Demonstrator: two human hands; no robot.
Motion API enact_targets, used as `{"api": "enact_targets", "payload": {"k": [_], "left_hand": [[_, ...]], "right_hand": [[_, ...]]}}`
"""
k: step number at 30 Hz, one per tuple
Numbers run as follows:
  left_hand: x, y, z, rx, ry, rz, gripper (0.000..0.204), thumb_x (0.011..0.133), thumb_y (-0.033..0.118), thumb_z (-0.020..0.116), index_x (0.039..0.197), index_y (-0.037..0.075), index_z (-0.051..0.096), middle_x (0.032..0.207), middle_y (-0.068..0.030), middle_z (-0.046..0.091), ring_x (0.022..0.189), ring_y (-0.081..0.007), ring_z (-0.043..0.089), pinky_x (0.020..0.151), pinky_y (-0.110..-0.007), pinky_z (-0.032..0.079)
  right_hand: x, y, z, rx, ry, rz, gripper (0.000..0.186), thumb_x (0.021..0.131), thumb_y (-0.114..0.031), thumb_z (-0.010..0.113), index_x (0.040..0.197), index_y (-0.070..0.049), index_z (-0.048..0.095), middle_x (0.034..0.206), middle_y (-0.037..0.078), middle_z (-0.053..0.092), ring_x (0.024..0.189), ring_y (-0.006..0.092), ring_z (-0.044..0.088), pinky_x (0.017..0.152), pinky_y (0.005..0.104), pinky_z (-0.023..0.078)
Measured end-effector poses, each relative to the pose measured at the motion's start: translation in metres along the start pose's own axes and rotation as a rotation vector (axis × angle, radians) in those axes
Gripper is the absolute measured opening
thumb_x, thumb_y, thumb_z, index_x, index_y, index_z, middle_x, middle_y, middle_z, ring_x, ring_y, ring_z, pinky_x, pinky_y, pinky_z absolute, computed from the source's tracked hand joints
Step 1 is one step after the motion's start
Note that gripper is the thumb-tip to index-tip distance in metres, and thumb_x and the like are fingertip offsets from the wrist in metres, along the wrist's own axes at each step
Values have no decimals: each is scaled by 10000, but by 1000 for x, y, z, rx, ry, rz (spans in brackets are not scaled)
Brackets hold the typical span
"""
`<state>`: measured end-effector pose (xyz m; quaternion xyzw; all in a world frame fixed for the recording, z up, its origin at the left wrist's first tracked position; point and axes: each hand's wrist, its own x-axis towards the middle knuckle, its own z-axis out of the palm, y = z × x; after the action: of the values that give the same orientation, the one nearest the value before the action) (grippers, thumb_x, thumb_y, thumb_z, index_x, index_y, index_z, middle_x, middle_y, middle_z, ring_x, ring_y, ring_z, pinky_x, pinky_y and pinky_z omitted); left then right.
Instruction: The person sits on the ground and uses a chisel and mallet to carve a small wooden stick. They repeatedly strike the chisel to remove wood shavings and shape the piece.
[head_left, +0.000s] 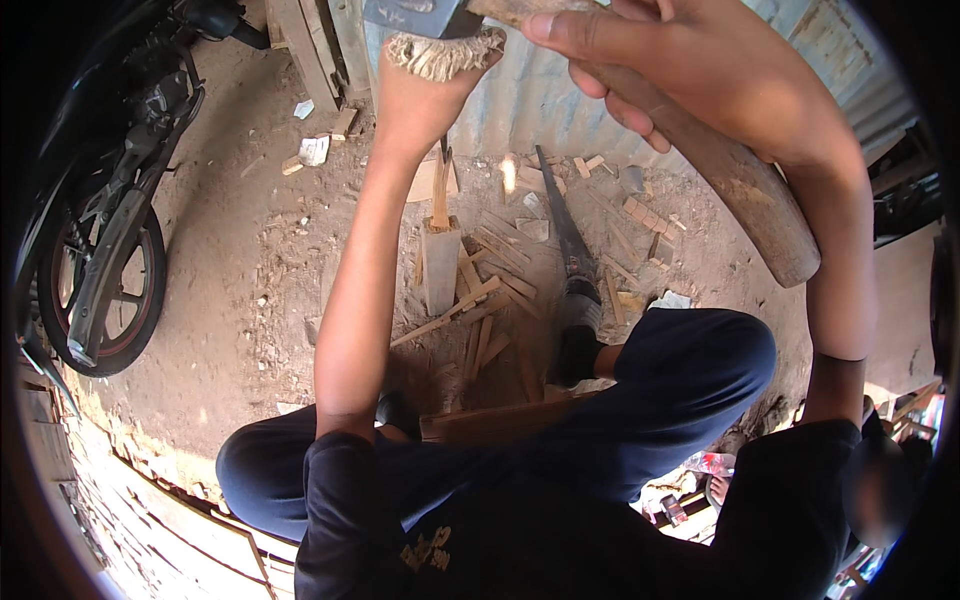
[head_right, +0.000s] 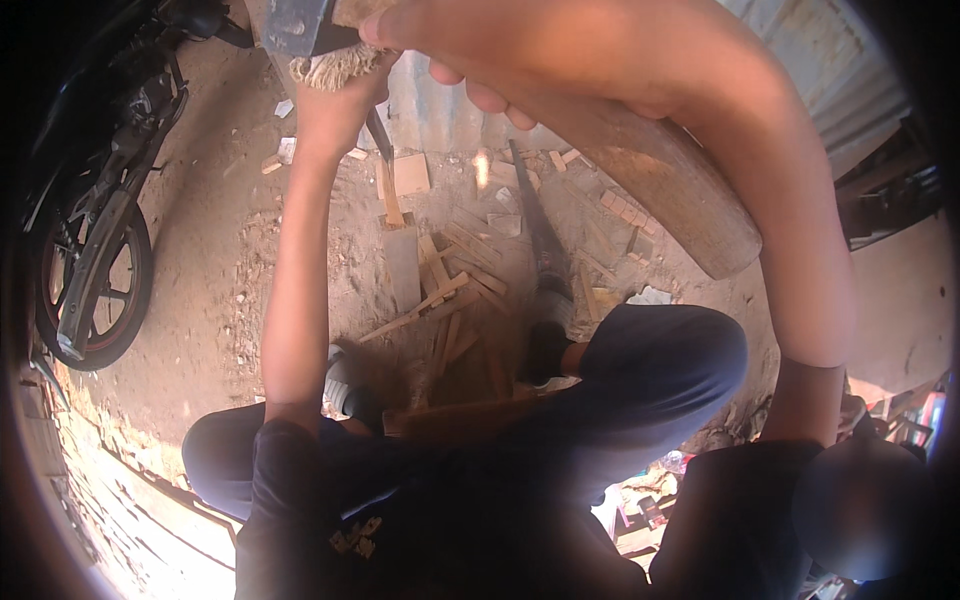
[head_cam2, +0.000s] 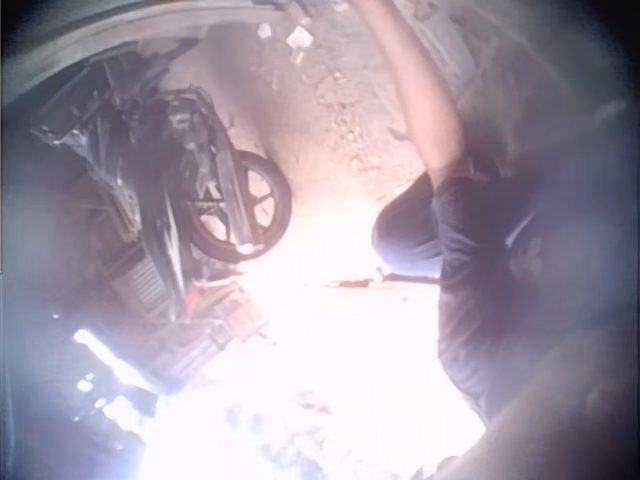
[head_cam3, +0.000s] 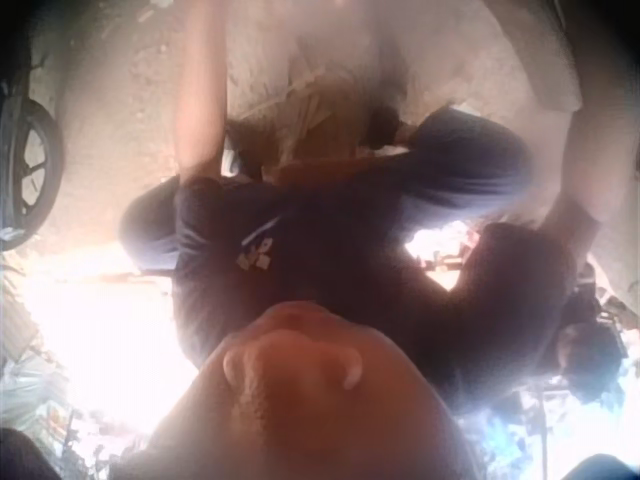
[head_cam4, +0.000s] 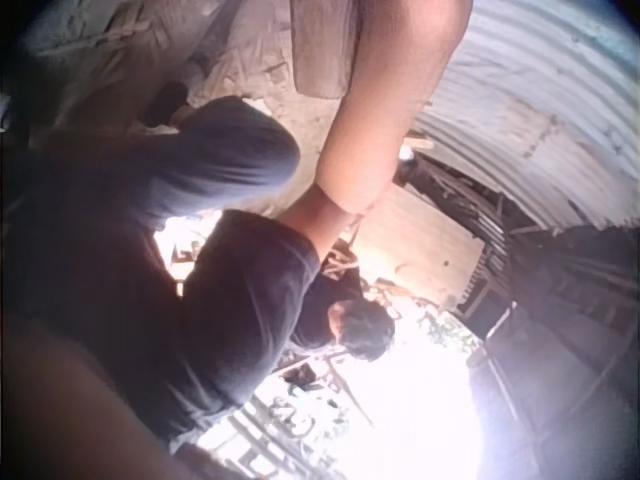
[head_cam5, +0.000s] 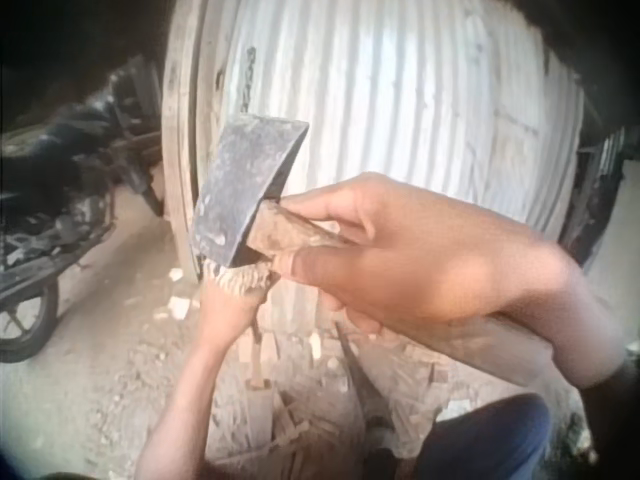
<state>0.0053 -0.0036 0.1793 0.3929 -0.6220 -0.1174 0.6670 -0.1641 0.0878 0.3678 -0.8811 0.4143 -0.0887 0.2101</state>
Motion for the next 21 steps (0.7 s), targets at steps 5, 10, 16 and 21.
{"api": "enact_targets", "payload": {"k": [5, 10, 16, 21], "left_hand": [[11, 6, -4, 248, 51, 91, 220, 822, 183, 742, 944, 6, 692, 846, -125, 719, 813, -253, 703, 721, -357, 535], [7, 20, -8, 316, 53, -19, 157, 849, 147, 661, 948, 27, 684, 878, -177, 681, 830, -364, 648, 743, -419, 498], [4, 23, -8, 117, 158, -361, 250, 813, 185, 769, 951, 10, 655, 764, -32, 652, 625, -105, 569, 563, -291, 470], [5, 18, -8, 333, 83, 104, 91, 786, 98, 654, 783, 7, 654, 772, -176, 653, 779, -354, 637, 705, -430, 481]], "right_hand": [[0, -4, -8, 194, 261, -164, 324, 1008, -213, 550, 1197, 49, 583, 696, 24, 559, 485, 70, 531, 435, 210, 465], [1, -3, -10, 92, 365, -182, 343, 1008, -205, 534, 1245, 42, 554, 647, 7, 534, 486, 69, 525, 430, 220, 456], [-3, -7, -17, 116, -15, 160, 424, 1009, -204, 528, 1354, 42, 522, 640, 7, 535, 559, 92, 544, 505, 268, 483], [-4, -4, -6, 134, 333, -14, 369, 1006, -214, 524, 1277, 27, 585, 655, 8, 548, 531, 93, 536, 488, 245, 484]]}}
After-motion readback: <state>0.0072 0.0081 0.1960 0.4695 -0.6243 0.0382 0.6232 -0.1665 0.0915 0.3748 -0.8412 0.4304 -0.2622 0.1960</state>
